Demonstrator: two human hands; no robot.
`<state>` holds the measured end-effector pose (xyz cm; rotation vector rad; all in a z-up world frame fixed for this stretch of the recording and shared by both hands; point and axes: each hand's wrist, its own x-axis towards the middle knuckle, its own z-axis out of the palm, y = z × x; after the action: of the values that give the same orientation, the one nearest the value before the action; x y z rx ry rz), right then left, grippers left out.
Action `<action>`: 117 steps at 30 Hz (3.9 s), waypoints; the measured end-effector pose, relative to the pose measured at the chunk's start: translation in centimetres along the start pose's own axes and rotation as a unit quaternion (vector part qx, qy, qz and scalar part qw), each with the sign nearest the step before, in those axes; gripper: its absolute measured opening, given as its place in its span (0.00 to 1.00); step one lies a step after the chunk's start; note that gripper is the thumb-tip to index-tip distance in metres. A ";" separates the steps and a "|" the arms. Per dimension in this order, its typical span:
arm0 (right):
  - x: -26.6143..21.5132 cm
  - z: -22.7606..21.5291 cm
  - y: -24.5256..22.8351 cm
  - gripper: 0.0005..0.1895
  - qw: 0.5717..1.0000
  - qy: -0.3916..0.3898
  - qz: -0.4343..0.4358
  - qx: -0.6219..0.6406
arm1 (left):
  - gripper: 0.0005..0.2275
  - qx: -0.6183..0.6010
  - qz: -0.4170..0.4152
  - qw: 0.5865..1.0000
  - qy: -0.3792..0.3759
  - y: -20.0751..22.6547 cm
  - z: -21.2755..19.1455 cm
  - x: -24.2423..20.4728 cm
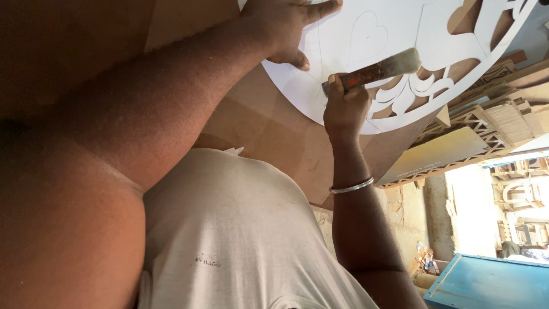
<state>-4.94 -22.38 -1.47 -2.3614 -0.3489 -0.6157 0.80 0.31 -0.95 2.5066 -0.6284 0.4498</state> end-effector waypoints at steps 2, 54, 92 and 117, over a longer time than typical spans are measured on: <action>-0.1 0.1 0.2 0.12 1.000 0.007 -0.008 0.000 | 0.52 -0.013 0.000 1.000 -0.002 0.2 -0.3 -0.1; -2.7 0.9 0.3 0.17 0.997 0.042 0.065 -0.007 | 0.52 0.099 0.010 0.994 0.036 0.6 -0.9 -0.2; 2.4 -3.0 -1.9 0.13 0.997 -0.039 0.049 0.051 | 0.46 0.152 -0.058 0.984 -0.077 4.1 -5.7 -1.6; 5.6 -1.0 0.8 0.13 0.995 -0.069 -0.024 0.066 | 0.47 0.159 -0.065 0.981 -0.085 4.0 -5.8 -1.1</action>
<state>-0.18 -23.15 1.67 -2.2784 -0.4950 -0.4388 -3.28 0.83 4.89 2.8930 -0.4807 0.3100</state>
